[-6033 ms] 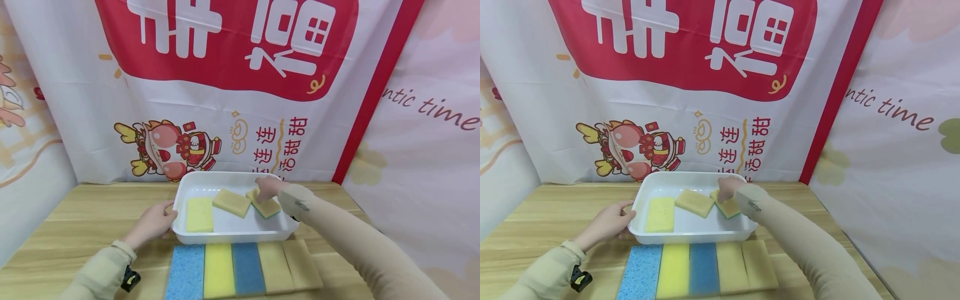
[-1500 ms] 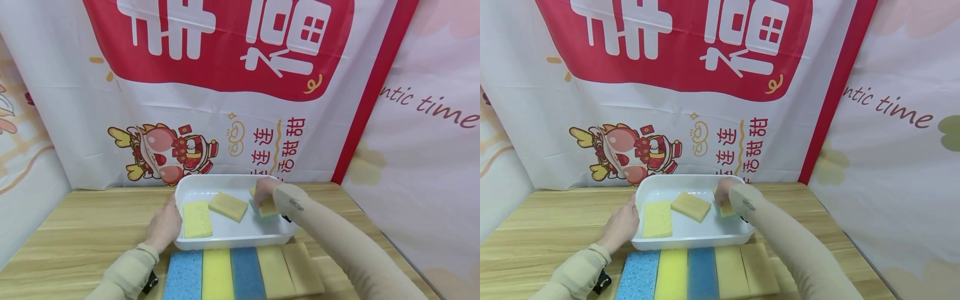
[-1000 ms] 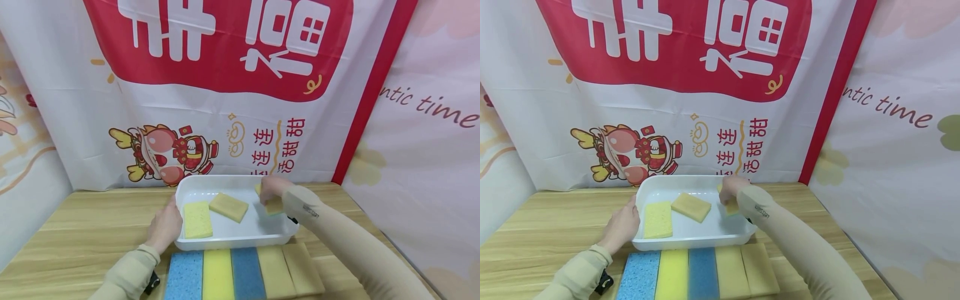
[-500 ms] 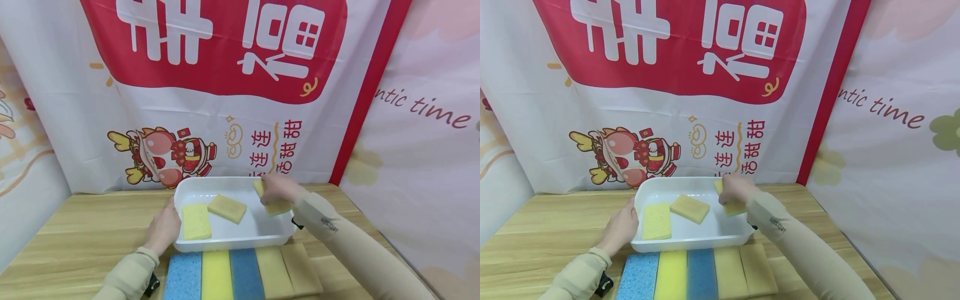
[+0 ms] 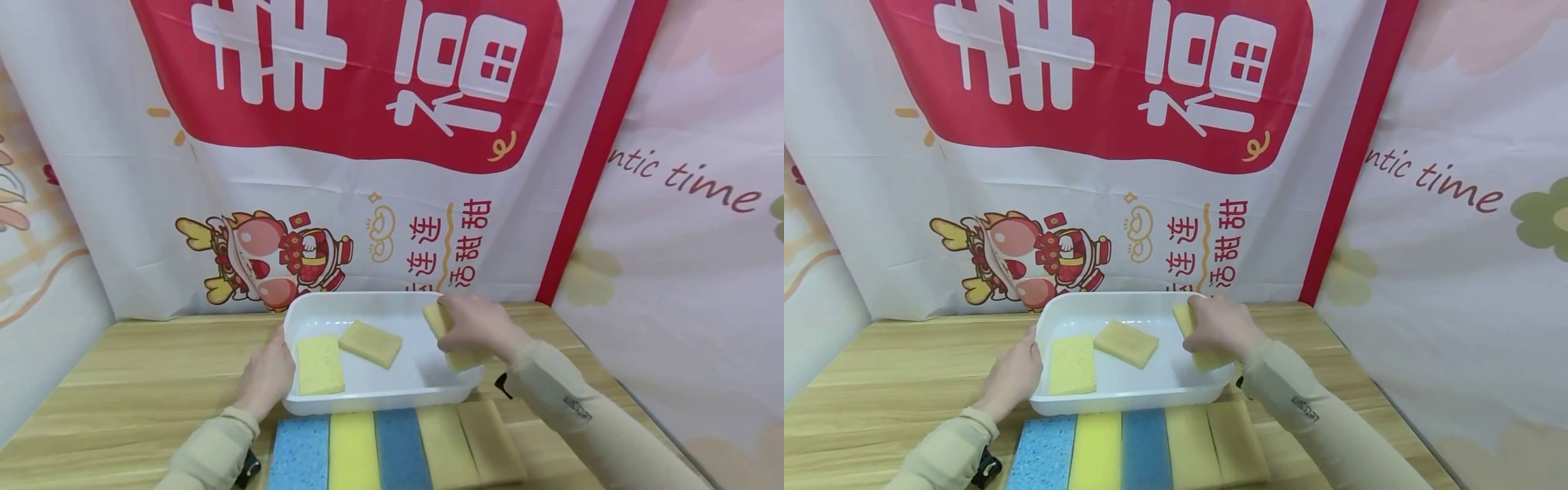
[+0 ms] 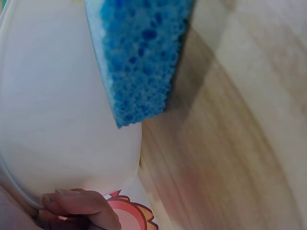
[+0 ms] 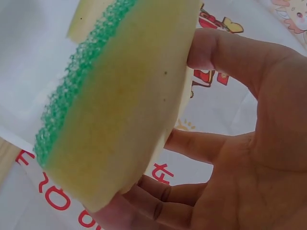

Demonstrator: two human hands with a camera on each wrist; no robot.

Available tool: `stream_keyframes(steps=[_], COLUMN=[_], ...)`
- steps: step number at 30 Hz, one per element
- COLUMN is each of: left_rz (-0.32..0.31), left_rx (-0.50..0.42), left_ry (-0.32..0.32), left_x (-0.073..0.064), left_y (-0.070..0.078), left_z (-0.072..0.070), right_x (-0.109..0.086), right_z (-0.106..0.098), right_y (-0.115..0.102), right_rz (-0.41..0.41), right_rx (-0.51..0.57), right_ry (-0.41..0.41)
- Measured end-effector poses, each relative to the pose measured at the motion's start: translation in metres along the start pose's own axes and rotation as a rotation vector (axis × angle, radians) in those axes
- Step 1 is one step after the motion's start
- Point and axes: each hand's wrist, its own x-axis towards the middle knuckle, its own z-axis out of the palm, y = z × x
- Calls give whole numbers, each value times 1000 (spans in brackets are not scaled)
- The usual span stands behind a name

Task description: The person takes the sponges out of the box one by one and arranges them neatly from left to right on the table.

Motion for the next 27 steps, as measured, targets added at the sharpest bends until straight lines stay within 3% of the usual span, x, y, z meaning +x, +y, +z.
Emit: stream_keyframes(steps=[8,19,27], left_rz=[-10,-37,-39], left_rx=[1,-21,-20], left_ry=[-6,-29,-22], left_x=[1,0,-1], left_y=[-1,1,0], left_z=[1,-1,1], right_x=[-12,-37,-55], right_z=[4,5,8], right_y=[3,11,17], right_rz=[1,-9,4], right_rx=[-62,-24,-56], right_ry=[11,57,78])
